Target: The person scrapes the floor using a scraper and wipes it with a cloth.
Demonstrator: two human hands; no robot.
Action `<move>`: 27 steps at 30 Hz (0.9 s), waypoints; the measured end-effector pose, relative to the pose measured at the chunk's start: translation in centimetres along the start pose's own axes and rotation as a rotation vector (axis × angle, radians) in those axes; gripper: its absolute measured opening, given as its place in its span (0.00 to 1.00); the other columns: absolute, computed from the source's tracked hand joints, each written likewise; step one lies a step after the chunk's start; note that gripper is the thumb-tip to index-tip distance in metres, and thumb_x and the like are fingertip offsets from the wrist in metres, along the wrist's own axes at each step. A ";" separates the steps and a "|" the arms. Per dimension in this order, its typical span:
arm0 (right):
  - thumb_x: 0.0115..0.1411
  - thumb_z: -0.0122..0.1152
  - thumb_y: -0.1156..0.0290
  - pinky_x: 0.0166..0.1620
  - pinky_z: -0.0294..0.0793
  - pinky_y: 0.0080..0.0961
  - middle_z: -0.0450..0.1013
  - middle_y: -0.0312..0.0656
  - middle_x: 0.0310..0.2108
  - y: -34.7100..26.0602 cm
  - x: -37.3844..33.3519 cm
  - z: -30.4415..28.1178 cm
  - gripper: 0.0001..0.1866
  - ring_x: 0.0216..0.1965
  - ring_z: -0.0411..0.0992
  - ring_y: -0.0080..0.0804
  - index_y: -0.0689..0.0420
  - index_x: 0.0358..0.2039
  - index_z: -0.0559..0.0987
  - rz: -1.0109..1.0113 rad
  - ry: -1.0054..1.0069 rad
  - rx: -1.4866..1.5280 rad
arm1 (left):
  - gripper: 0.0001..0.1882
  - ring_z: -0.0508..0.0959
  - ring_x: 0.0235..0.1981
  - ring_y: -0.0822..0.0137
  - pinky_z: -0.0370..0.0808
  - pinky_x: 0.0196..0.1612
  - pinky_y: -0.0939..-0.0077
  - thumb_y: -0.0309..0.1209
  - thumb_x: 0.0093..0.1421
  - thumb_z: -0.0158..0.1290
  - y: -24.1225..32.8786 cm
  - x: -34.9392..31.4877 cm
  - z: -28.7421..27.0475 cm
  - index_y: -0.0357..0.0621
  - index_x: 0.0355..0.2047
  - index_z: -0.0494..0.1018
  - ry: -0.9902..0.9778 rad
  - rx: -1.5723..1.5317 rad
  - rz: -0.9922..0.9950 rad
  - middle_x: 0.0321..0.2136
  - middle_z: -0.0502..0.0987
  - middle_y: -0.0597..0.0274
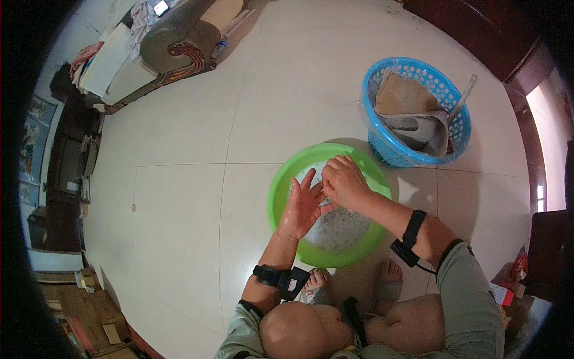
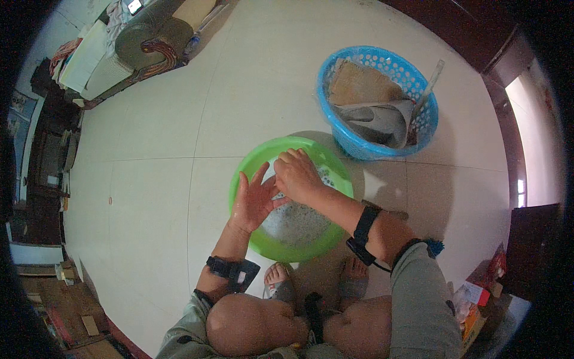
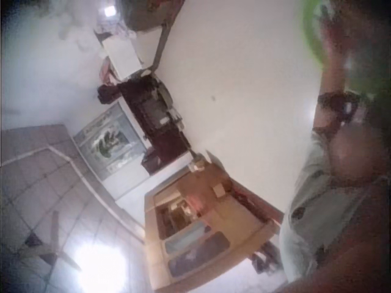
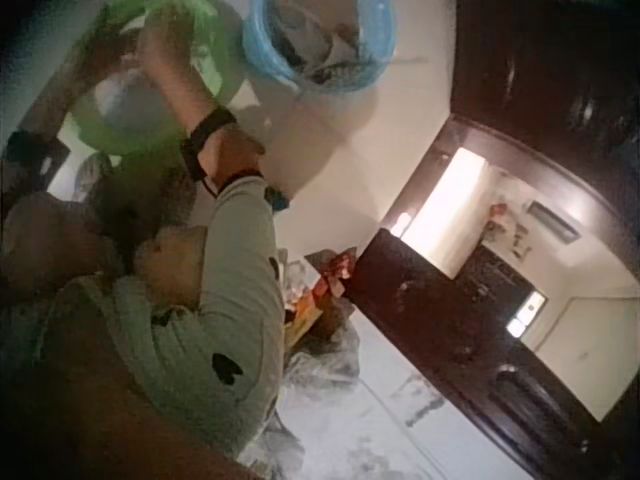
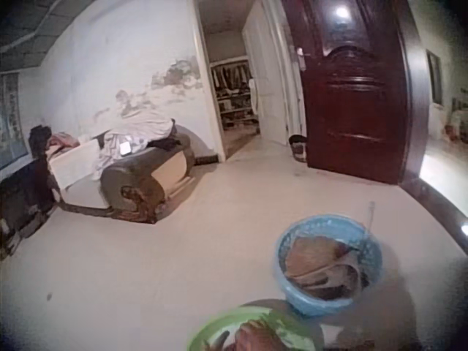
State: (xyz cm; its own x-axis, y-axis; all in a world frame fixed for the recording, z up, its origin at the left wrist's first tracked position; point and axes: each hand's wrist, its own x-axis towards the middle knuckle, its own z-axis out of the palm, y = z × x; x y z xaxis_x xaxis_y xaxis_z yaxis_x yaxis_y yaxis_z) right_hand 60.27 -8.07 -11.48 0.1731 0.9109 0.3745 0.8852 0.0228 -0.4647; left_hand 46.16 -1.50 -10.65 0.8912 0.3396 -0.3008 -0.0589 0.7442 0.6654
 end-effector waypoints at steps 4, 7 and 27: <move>0.39 0.54 0.75 0.39 0.61 0.36 0.66 0.45 0.25 0.2 0.3 0.1 0.04 0.34 0.64 0.41 0.59 0.18 0.69 0.052 0.008 0.040 | 0.47 0.60 0.54 0.55 0.63 0.51 0.57 0.66 0.50 0.32 0.3 -0.5 -0.5 0.45 0.60 0.38 -0.029 0.168 -0.001 0.57 0.51 0.49; 0.38 0.55 0.79 0.36 0.62 0.35 0.64 0.41 0.22 0.5 0.4 0.4 0.06 0.31 0.64 0.41 0.58 0.17 0.67 0.037 0.087 0.035 | 0.45 0.60 0.54 0.56 0.62 0.52 0.57 0.65 0.53 0.30 0.3 -0.5 -0.8 0.43 0.59 0.43 -0.004 0.406 0.055 0.57 0.52 0.49; 0.42 0.55 0.77 0.38 0.64 0.33 0.68 0.41 0.26 1.2 1.8 -13.5 0.05 0.34 0.66 0.38 0.56 0.21 0.68 -0.088 0.212 -0.073 | 0.39 0.49 0.60 0.57 0.54 0.56 0.51 0.60 0.57 0.28 0.6 -2.3 -6.4 0.44 0.58 0.45 0.405 0.360 0.372 0.58 0.50 0.52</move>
State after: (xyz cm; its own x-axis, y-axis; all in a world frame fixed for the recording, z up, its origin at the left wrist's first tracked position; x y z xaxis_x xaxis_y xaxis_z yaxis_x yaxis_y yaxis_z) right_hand 67.43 -11.96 -0.54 0.1739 0.7998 0.5745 0.9285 0.0612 -0.3662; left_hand 41.20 1.89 -13.92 0.5968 0.7788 -0.1932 -0.1136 0.3204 0.9405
